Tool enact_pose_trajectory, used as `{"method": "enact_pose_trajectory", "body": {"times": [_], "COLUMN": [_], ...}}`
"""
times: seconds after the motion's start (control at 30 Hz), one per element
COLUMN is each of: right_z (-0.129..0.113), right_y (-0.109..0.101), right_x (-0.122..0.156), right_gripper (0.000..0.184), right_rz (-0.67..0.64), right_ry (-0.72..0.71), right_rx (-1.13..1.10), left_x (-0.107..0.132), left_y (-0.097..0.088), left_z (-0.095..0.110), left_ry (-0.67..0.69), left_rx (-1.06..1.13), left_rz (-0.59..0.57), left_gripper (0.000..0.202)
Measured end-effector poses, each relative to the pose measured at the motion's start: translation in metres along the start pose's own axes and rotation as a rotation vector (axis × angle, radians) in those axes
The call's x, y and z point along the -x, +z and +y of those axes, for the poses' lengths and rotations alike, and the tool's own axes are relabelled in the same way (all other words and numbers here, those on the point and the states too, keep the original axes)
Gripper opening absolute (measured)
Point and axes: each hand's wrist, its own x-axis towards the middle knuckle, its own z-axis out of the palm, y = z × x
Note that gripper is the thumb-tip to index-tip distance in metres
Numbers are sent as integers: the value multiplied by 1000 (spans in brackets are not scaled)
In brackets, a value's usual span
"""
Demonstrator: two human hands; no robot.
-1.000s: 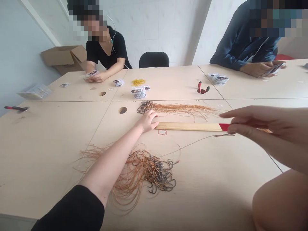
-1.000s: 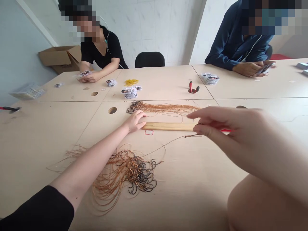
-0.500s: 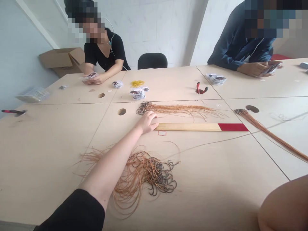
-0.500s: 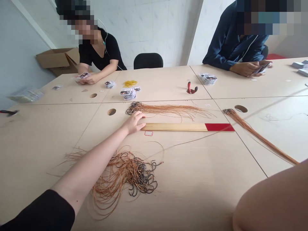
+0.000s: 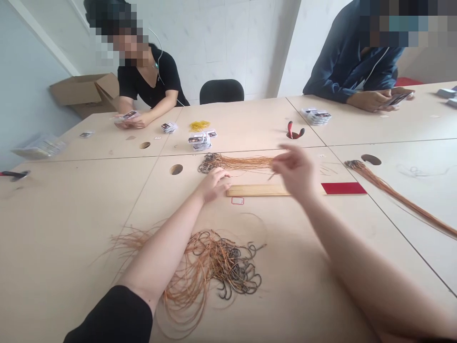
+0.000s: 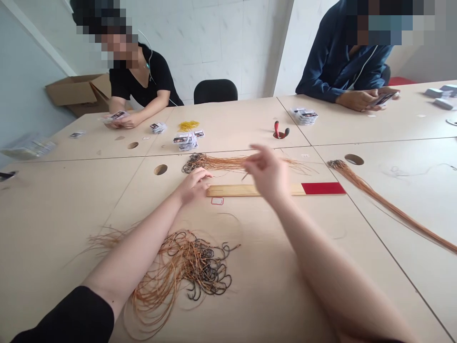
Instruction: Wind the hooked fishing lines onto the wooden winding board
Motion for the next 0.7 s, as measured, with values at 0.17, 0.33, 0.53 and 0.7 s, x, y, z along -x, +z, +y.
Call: {"method": "enact_pose_trajectory", "body": {"times": [0.17, 0.33, 0.53, 0.7], "right_z": [23, 22, 21, 23], "right_y": [55, 57, 56, 57], "right_x": [1, 15, 21, 22], "right_gripper": [45, 54, 64, 68], "right_rz": [-165, -302, -377, -406], "right_ry": [-22, -114, -205, -206], "right_rx": [-8, 8, -19, -51], "left_x": [0, -4, -10, -9], "left_y": [-5, -1, 10, 11], "left_z": [0, 8, 20, 19], "left_ry": [8, 51, 203, 178], "left_rx": [113, 138, 54, 117], "left_rz": [-29, 47, 88, 122], "left_gripper": [30, 28, 24, 26]}}
